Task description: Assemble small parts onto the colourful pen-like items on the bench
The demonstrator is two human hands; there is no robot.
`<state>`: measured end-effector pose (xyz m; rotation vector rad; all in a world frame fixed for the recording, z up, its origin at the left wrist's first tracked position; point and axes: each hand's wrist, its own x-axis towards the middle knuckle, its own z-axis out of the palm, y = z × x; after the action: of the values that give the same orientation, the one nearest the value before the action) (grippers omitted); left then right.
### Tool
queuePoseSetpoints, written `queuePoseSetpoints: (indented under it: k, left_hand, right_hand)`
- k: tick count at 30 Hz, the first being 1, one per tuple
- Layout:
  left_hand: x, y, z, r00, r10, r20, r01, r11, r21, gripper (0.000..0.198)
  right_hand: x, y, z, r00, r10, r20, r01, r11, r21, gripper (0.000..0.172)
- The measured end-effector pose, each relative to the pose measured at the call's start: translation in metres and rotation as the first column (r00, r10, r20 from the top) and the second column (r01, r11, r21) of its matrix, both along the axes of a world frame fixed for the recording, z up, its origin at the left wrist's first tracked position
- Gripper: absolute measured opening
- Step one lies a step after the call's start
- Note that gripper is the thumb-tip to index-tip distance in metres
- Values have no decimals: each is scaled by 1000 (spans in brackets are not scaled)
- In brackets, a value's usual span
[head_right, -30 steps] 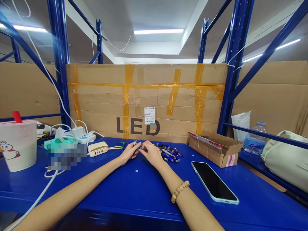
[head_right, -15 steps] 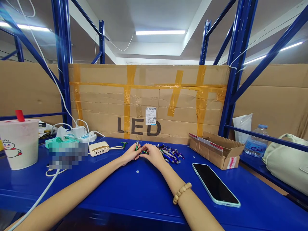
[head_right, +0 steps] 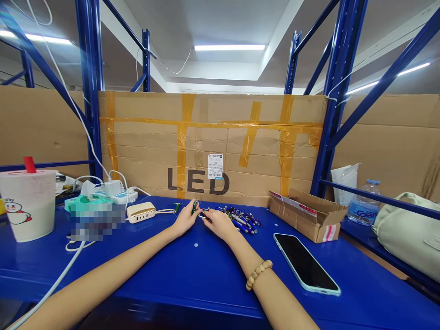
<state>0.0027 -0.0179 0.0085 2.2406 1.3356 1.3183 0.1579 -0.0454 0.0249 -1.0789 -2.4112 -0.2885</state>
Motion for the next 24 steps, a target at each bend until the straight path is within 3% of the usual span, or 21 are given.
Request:
queuePoseSetpoints:
  k: [8,19,24]
  left_hand:
    - [1,-3,3,1000,-26,-15,26,999,-20,4]
    - [3,-12,7,999,14,-30,-15,999,-29,10]
    - [5,-17,10,990,50,-135,-57,997,-49,20]
  right_hand:
    - [-1,6,-6,998,-41,47,36,995,88,21]
    - [-7,3,0,991,-93,-99,98,994,52,26]
    - [1,4,4,950,-135,-283,166,982,90,30]
